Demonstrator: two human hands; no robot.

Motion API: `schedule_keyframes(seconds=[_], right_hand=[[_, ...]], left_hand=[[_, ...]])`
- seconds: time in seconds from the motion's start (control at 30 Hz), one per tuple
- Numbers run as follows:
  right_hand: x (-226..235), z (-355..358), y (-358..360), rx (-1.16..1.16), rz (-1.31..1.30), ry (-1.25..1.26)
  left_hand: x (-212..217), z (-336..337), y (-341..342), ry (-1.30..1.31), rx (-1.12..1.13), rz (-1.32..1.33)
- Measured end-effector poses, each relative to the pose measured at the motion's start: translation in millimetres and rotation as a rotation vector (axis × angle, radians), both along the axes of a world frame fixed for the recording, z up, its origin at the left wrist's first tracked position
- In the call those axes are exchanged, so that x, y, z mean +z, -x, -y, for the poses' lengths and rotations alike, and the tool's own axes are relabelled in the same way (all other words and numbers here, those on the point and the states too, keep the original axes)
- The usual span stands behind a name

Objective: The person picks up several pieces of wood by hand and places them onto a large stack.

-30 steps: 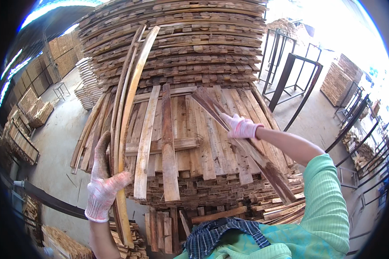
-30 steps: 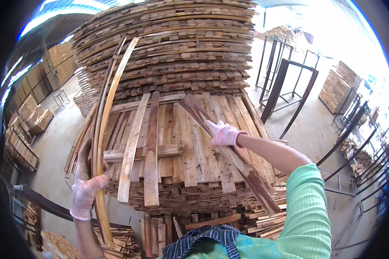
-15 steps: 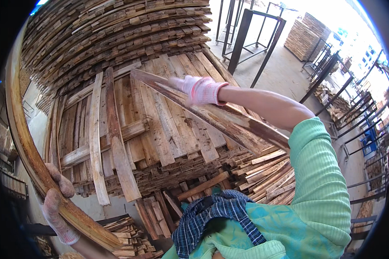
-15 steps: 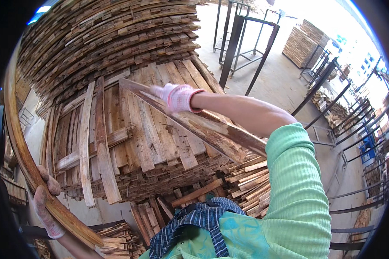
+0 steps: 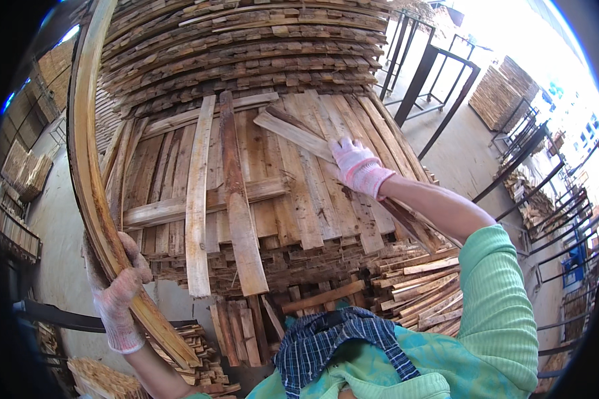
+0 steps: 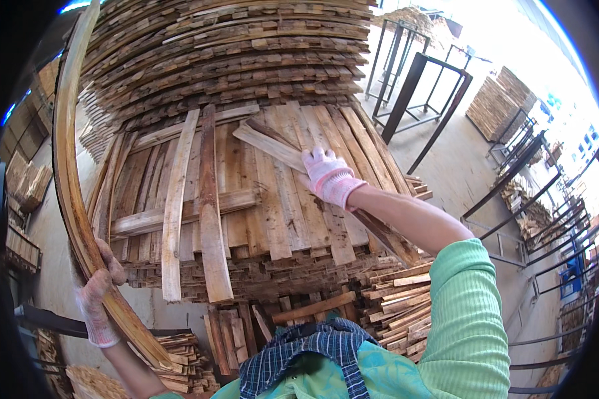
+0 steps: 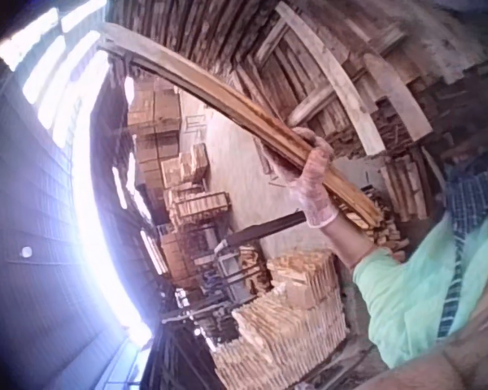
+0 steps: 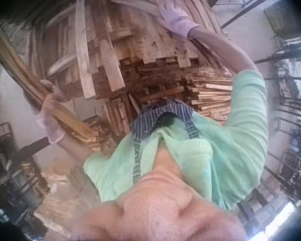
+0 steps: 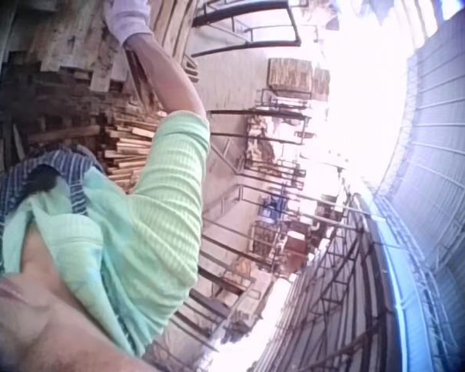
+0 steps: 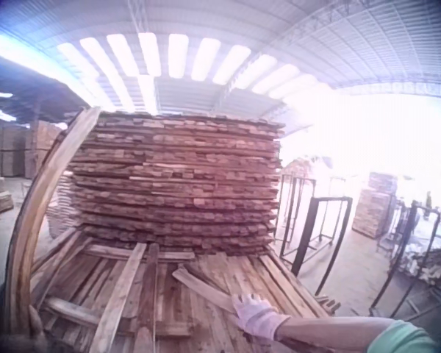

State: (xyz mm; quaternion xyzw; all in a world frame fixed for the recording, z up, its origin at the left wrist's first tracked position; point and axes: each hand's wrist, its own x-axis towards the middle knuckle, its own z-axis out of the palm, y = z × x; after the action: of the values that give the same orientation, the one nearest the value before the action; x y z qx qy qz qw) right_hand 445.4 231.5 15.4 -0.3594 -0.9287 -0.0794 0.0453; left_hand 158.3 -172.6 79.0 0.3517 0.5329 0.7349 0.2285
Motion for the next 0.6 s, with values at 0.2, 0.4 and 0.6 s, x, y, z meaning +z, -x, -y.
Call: schedule_keyframes(seconds=[0.2, 0.4, 0.6], right_hand=[[22, -16, 36, 0.000, 0.029, 0.192], [-1, -9, 67, -0.157, 0.006, 0.108], [5, -54, 58, -0.080, 0.037, 0.298]], left_hand=[[9, 14, -10, -0.017, 0.086, -0.055], [5, 29, -13, 0.003, 0.133, -0.059], [-6, 45, -24, -0.026, 0.214, -0.044]])
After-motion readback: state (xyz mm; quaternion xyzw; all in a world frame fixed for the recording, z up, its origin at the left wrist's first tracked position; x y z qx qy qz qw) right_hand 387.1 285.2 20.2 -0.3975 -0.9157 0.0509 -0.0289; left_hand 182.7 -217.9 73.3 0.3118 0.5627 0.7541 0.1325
